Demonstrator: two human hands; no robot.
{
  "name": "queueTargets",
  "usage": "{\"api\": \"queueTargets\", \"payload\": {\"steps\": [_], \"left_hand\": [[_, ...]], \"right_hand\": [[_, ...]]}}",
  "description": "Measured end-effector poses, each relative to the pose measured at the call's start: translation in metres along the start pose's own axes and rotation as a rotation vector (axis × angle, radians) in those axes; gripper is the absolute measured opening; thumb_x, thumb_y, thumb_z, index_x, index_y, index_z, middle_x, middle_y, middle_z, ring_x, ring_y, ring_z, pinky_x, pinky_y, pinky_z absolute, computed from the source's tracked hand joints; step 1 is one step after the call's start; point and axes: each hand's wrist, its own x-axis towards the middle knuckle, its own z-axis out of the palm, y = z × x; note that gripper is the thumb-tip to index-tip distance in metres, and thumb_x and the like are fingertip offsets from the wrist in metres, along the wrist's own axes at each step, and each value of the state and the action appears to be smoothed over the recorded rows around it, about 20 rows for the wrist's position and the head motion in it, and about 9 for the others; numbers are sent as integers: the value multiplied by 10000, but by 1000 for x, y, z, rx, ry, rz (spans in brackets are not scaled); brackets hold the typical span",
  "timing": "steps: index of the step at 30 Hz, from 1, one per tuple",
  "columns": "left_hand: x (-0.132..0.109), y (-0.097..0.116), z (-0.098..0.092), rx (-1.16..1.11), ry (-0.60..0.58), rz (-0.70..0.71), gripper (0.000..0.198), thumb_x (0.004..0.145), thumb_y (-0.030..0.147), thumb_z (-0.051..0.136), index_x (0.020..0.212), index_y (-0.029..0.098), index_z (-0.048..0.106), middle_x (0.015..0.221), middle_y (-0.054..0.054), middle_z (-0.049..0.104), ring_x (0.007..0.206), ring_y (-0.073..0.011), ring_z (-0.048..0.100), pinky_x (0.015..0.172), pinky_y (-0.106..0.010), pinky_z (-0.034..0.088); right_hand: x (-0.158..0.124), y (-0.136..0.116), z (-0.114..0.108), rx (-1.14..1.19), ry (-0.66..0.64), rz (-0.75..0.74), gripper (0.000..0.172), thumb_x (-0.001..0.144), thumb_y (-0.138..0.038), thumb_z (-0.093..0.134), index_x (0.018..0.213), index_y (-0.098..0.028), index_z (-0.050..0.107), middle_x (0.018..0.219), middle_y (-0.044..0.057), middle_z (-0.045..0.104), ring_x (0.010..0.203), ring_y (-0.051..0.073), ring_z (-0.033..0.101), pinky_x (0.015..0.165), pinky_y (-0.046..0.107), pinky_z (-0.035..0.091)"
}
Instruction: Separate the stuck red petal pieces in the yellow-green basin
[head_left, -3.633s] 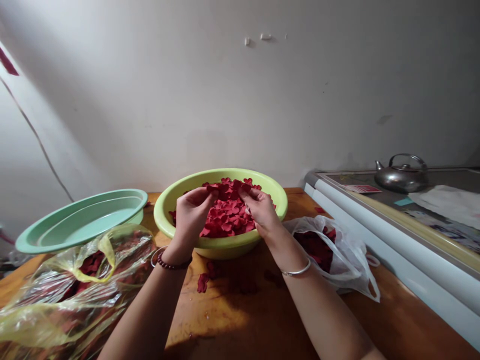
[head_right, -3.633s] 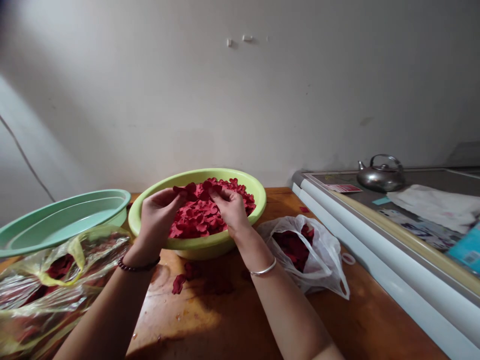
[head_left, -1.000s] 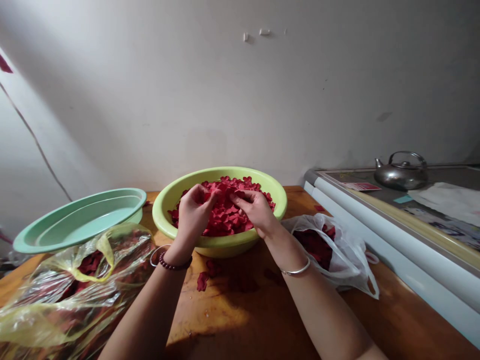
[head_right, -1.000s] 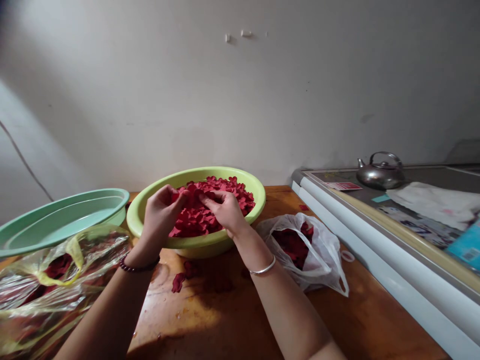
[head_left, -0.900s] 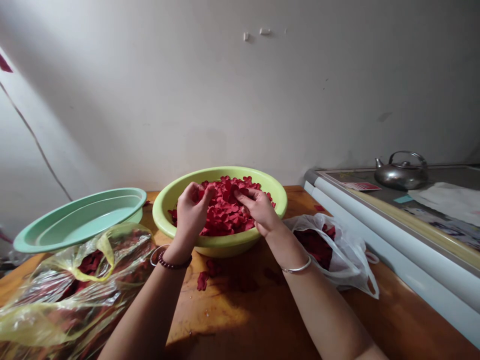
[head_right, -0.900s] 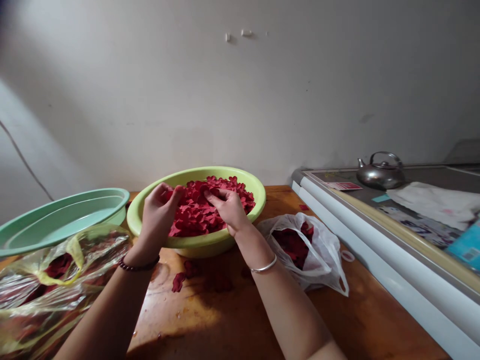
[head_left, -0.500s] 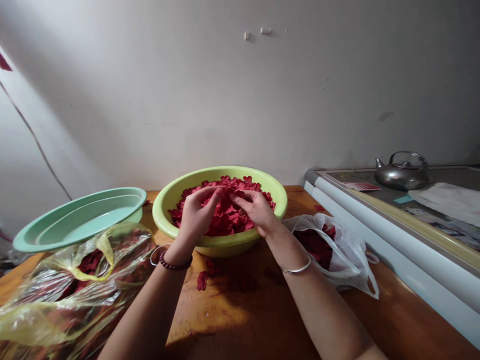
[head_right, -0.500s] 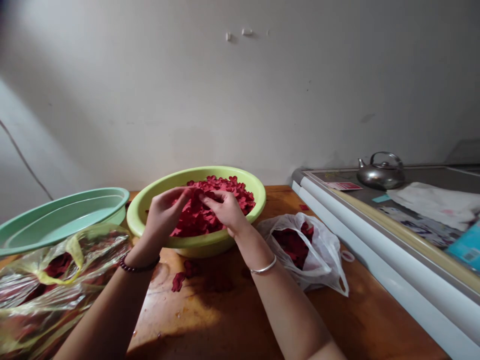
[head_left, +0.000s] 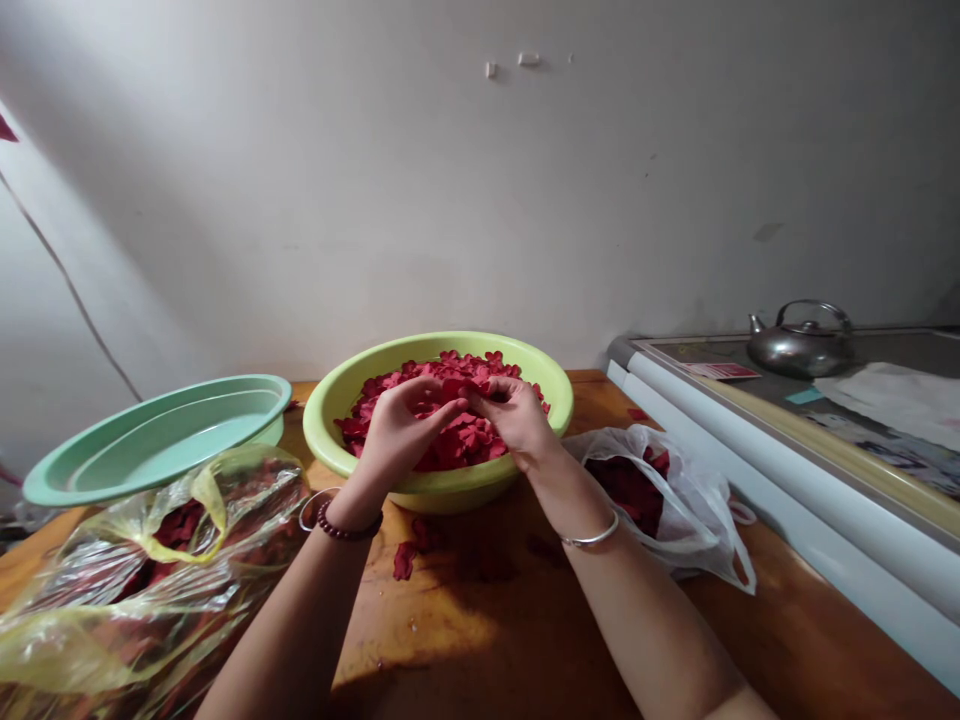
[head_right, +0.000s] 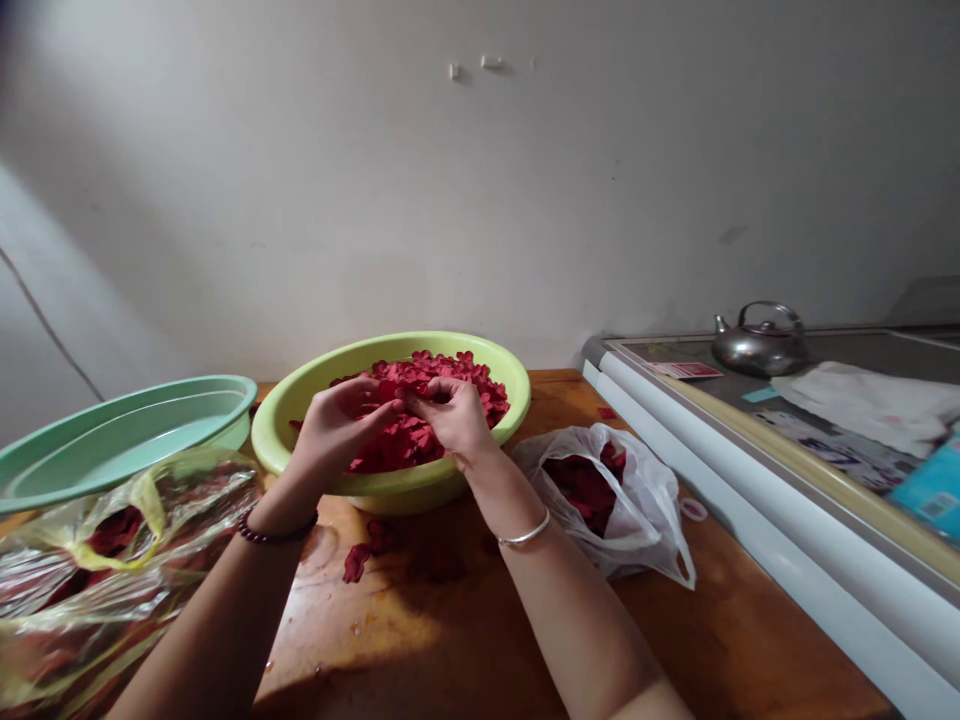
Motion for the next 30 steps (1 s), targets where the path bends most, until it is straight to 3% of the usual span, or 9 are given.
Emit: {"api": "queueTargets", "payload": {"steps": [4, 10, 16, 18, 20, 23, 26, 30], "left_hand": [[1, -2, -1, -11, 48, 17, 273, 690, 434, 793, 719, 182, 692, 717, -65, 720, 695, -206, 686, 621, -289, 562], [5, -6, -5, -20, 341, -6, 302, 785, 484, 688, 801, 188, 629, 745, -52, 707, 749, -201, 688, 672, -288, 541], [5, -10, -6, 114, 406, 53, 415, 725, 372, 783, 1058, 207, 597, 1102, -94, 693, 1021, -219, 669, 898, -352, 546], [4, -9, -6, 144, 363, 65, 323, 766, 389, 751, 997, 202, 625, 1032, -81, 706, 957, -211, 679, 867, -341, 552], [2, -5, -4, 128, 248, 64, 255, 804, 421, 715, 902, 195, 649, 906, -63, 712, 834, -194, 684, 747, -297, 557], [-1, 1, -2, 94, 15, 80, 254, 827, 444, 697, 857, 193, 669, 822, -52, 707, 739, -176, 668, 611, -249, 520], [-4, 4, 0, 108, -156, 65, 244, 835, 440, 692, 903, 206, 686, 823, -44, 711, 700, -169, 658, 578, -246, 513], [-3, 2, -1, 186, -205, 34, 232, 814, 422, 696, 898, 206, 680, 800, -43, 698, 634, -158, 628, 525, -242, 484]], "right_hand": [[-2, -4, 1, -1, -20, 45, 461, 411, -457, 950, 570, -204, 598, 607, -18, 619, 679, 164, 611, 642, 296, 510], [1, -3, 0, -23, 21, 29, 414, 532, -515, 878, 702, -198, 673, 694, -17, 645, 690, 134, 580, 584, 251, 461], [0, -4, -1, -59, -7, 90, 317, 703, -395, 761, 945, -205, 685, 875, 4, 718, 466, 41, 396, 431, 219, 310], [-1, -6, -1, -21, -21, 133, 291, 759, -400, 684, 982, -216, 656, 869, -2, 724, 419, 36, 348, 406, 219, 267], [-1, -7, -2, 18, -44, 182, 307, 803, -413, 591, 1050, -234, 631, 872, -10, 724, 412, 50, 356, 403, 218, 251], [-1, -7, -2, 31, -71, 200, 358, 814, -417, 505, 1109, -247, 614, 923, -1, 722, 523, 101, 498, 450, 225, 336], [-2, -7, -1, 24, -130, 141, 348, 788, -403, 509, 1080, -253, 625, 980, 16, 716, 809, 173, 636, 626, 261, 481], [-5, -7, -1, -2, -229, 74, 309, 751, -339, 552, 1037, -267, 645, 1046, 21, 704, 1016, 213, 635, 865, 332, 517]]}}
